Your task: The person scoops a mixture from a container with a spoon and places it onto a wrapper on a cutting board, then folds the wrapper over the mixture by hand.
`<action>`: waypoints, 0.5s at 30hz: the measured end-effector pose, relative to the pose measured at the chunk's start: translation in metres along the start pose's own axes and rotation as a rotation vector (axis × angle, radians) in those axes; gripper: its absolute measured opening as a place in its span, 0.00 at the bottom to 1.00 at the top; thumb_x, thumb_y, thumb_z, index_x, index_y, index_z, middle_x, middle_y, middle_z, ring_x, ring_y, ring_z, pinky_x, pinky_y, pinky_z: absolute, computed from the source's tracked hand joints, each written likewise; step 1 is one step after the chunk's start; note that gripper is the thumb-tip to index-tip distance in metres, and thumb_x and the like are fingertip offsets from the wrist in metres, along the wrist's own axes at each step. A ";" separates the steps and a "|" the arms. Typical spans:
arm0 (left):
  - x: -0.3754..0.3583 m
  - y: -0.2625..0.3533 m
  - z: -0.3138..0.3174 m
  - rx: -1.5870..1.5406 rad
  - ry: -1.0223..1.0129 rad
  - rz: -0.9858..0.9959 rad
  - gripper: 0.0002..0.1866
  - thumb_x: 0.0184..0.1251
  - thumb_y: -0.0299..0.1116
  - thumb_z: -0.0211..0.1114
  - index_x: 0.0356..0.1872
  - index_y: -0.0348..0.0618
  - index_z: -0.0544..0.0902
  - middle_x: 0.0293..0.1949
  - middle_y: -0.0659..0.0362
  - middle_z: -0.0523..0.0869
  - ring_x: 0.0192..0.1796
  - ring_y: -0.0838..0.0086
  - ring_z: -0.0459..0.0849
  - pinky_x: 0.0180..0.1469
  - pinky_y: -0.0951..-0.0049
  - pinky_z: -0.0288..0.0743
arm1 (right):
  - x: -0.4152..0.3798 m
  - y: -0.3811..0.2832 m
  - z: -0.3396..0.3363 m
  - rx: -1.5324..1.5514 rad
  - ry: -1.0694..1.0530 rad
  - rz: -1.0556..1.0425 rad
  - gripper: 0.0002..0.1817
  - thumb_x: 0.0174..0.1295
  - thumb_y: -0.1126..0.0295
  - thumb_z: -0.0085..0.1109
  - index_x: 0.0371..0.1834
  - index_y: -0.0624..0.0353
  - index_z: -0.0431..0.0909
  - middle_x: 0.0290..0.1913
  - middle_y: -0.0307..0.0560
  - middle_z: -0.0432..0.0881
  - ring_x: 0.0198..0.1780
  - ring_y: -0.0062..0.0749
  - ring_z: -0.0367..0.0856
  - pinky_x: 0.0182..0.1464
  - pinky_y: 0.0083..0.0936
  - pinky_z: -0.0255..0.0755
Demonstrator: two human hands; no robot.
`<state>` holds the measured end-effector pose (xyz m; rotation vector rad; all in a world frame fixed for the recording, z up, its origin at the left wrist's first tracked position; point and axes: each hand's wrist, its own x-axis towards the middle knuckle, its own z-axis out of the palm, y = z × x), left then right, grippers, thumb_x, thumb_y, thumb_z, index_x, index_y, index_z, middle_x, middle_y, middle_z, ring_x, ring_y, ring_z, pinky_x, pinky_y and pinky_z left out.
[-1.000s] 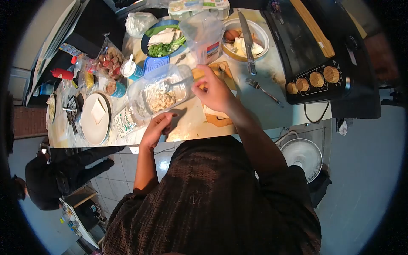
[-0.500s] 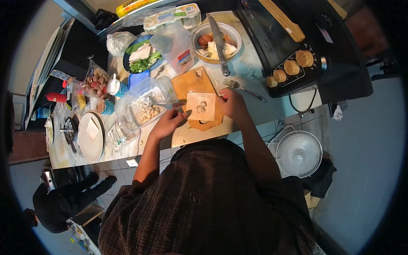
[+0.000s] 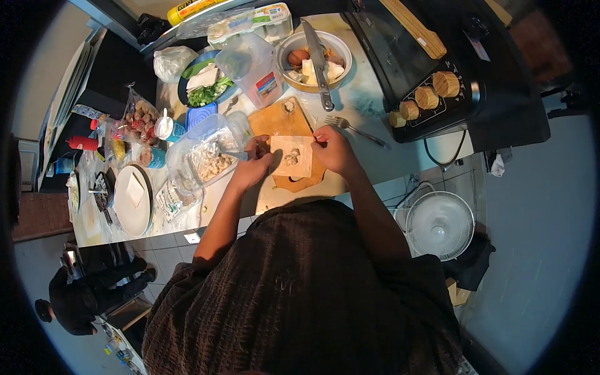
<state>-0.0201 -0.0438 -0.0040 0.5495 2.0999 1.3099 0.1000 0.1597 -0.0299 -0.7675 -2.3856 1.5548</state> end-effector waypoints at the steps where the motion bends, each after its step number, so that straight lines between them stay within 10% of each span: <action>1: 0.000 0.000 0.001 -0.013 0.015 -0.023 0.26 0.59 0.31 0.66 0.57 0.34 0.69 0.32 0.62 0.75 0.33 0.78 0.72 0.38 0.76 0.70 | -0.001 0.001 0.000 0.000 -0.005 0.003 0.14 0.55 0.69 0.66 0.43 0.62 0.79 0.37 0.51 0.84 0.40 0.36 0.84 0.46 0.29 0.77; 15: 0.005 0.006 0.011 -0.226 0.094 -0.125 0.22 0.57 0.28 0.66 0.52 0.34 0.73 0.32 0.63 0.75 0.34 0.80 0.73 0.36 0.78 0.69 | 0.014 0.010 0.002 0.029 -0.061 0.092 0.11 0.55 0.69 0.64 0.39 0.63 0.80 0.37 0.53 0.85 0.40 0.37 0.85 0.45 0.28 0.77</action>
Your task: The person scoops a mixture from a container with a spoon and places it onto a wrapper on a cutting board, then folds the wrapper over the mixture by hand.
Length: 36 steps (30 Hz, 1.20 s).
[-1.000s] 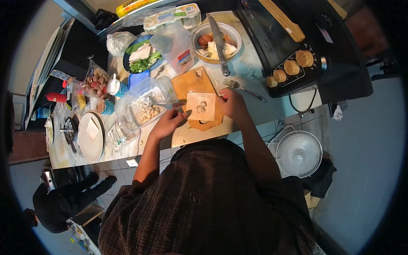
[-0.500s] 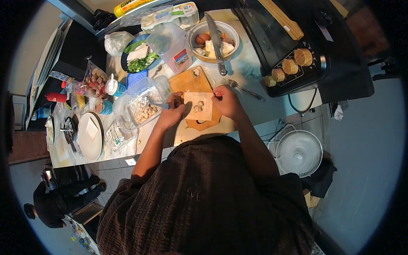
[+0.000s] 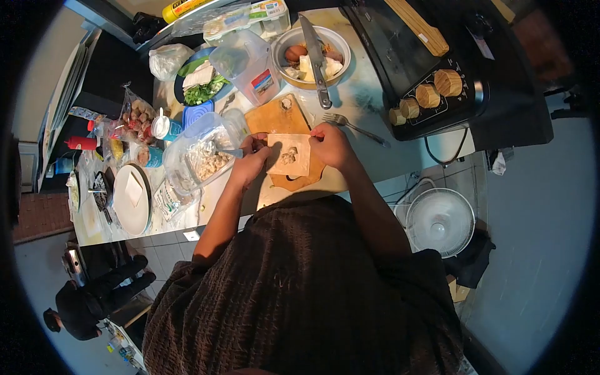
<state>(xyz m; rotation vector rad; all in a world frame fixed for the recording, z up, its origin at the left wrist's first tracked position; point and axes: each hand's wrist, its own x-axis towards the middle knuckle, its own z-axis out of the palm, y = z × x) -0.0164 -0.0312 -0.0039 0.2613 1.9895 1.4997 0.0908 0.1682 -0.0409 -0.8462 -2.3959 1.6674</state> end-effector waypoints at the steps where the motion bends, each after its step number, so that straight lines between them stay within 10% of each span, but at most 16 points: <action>1: 0.001 0.000 0.000 0.003 0.008 -0.014 0.22 0.56 0.27 0.63 0.54 0.33 0.74 0.34 0.63 0.76 0.35 0.80 0.74 0.38 0.79 0.69 | 0.000 -0.002 -0.001 0.000 -0.001 0.000 0.11 0.55 0.69 0.64 0.39 0.63 0.80 0.37 0.53 0.85 0.40 0.37 0.85 0.45 0.28 0.77; 23: 0.010 -0.002 0.006 0.050 0.035 0.117 0.17 0.62 0.28 0.61 0.52 0.34 0.80 0.38 0.62 0.80 0.39 0.81 0.77 0.43 0.80 0.72 | -0.013 -0.036 -0.003 -0.081 0.078 -0.108 0.08 0.53 0.69 0.64 0.33 0.62 0.83 0.33 0.52 0.85 0.38 0.42 0.85 0.44 0.31 0.77; 36: 0.018 -0.002 0.007 0.260 0.040 0.180 0.17 0.69 0.42 0.59 0.35 0.35 0.81 0.34 0.47 0.83 0.39 0.59 0.81 0.45 0.64 0.73 | -0.004 -0.052 -0.005 -0.073 -0.128 0.001 0.17 0.61 0.58 0.61 0.35 0.64 0.84 0.30 0.52 0.84 0.32 0.36 0.83 0.40 0.29 0.74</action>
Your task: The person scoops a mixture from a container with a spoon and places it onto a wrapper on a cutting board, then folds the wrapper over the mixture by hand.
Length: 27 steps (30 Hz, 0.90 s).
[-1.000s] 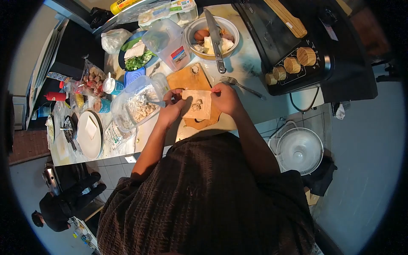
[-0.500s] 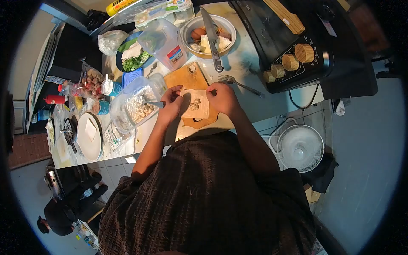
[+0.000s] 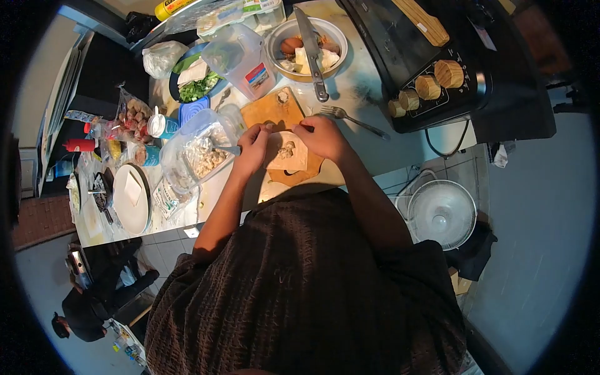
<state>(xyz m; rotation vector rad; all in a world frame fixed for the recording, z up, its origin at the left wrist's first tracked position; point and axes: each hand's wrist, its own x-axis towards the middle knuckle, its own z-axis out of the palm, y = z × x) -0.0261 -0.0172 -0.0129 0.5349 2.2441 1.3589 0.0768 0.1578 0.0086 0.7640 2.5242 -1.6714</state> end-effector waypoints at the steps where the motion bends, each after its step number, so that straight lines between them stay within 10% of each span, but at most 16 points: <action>1: 0.000 0.000 -0.001 0.077 -0.019 -0.009 0.18 0.70 0.44 0.57 0.34 0.36 0.80 0.34 0.46 0.82 0.40 0.56 0.79 0.46 0.61 0.72 | 0.001 0.002 0.000 0.001 -0.001 0.004 0.17 0.61 0.58 0.61 0.35 0.64 0.84 0.30 0.52 0.84 0.32 0.36 0.83 0.40 0.29 0.74; 11: -0.015 -0.013 0.003 -0.276 -0.093 0.065 0.15 0.76 0.42 0.52 0.38 0.38 0.76 0.38 0.52 0.82 0.42 0.66 0.80 0.49 0.68 0.72 | -0.001 0.026 0.005 0.102 -0.072 -0.059 0.14 0.64 0.63 0.57 0.37 0.65 0.84 0.31 0.53 0.85 0.32 0.33 0.83 0.41 0.28 0.74; 27: -0.033 -0.002 -0.009 0.110 -0.183 0.311 0.09 0.67 0.31 0.65 0.44 0.40 0.86 0.42 0.58 0.85 0.37 0.74 0.79 0.43 0.76 0.72 | -0.023 0.025 0.015 0.011 -0.058 -0.372 0.07 0.57 0.70 0.63 0.36 0.60 0.86 0.38 0.49 0.86 0.45 0.40 0.81 0.49 0.31 0.74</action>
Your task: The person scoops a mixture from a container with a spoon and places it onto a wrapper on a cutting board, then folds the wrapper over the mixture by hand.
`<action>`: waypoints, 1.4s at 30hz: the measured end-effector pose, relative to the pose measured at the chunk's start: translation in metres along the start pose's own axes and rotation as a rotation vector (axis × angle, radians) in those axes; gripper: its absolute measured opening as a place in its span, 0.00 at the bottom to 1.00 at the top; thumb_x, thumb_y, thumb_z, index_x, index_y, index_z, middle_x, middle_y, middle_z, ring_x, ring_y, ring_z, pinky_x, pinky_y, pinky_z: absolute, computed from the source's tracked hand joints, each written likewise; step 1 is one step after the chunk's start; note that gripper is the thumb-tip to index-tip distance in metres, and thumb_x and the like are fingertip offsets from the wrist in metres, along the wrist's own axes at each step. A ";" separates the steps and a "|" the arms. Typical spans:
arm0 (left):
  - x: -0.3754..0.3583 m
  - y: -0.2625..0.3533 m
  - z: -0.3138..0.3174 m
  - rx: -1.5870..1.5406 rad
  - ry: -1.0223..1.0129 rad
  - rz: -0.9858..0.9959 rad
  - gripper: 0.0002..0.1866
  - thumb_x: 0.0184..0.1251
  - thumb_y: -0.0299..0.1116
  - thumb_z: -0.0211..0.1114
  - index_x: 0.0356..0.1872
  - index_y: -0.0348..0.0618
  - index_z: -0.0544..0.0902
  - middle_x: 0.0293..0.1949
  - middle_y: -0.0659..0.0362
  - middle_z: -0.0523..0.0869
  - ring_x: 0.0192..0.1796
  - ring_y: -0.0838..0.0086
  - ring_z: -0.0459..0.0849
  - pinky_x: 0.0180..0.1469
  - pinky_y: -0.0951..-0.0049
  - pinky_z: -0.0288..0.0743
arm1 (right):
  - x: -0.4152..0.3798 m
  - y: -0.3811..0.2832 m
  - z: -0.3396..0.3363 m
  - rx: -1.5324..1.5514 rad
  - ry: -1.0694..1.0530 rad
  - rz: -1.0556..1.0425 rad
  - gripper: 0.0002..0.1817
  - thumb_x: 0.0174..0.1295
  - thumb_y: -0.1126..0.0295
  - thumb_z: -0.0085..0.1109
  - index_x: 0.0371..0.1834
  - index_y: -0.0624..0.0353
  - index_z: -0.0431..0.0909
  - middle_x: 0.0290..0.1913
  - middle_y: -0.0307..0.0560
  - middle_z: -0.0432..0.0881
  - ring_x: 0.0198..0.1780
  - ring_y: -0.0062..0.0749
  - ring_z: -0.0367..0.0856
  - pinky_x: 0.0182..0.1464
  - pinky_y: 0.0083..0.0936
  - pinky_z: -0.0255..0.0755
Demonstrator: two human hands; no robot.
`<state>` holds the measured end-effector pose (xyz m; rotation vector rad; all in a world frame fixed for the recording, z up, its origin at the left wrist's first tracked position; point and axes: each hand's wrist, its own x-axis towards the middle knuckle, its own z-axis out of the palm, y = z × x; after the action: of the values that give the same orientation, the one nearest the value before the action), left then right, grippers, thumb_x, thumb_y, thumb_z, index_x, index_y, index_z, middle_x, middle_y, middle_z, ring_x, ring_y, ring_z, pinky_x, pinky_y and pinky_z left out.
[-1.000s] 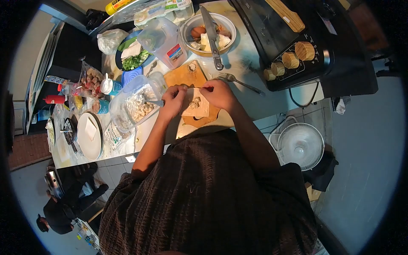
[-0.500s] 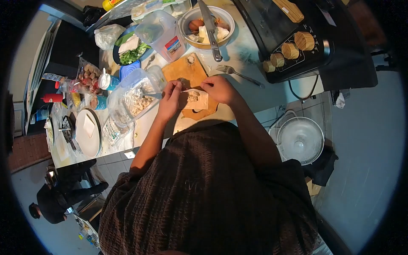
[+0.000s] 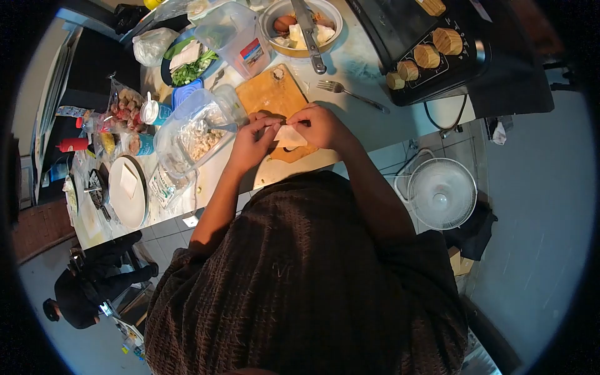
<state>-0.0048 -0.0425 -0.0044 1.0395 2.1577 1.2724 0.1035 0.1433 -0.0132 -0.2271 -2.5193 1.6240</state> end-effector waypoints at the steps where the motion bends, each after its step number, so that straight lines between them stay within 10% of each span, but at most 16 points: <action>1: 0.000 0.003 -0.001 0.051 0.023 0.059 0.09 0.65 0.31 0.66 0.44 0.42 0.87 0.42 0.57 0.85 0.35 0.72 0.78 0.42 0.75 0.71 | -0.001 -0.005 0.000 0.002 0.000 0.004 0.07 0.57 0.70 0.63 0.36 0.60 0.86 0.38 0.49 0.86 0.45 0.40 0.81 0.49 0.31 0.74; 42: -0.009 -0.011 0.001 0.122 0.005 0.236 0.12 0.56 0.31 0.72 0.43 0.50 0.89 0.44 0.61 0.86 0.46 0.67 0.84 0.48 0.70 0.71 | -0.022 -0.021 0.007 -0.099 0.080 0.075 0.15 0.43 0.75 0.71 0.38 0.56 0.86 0.36 0.46 0.81 0.31 0.34 0.77 0.37 0.27 0.74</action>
<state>-0.0031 -0.0522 -0.0146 1.3771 2.1896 1.2559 0.1229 0.1243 0.0025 -0.3934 -2.5617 1.4858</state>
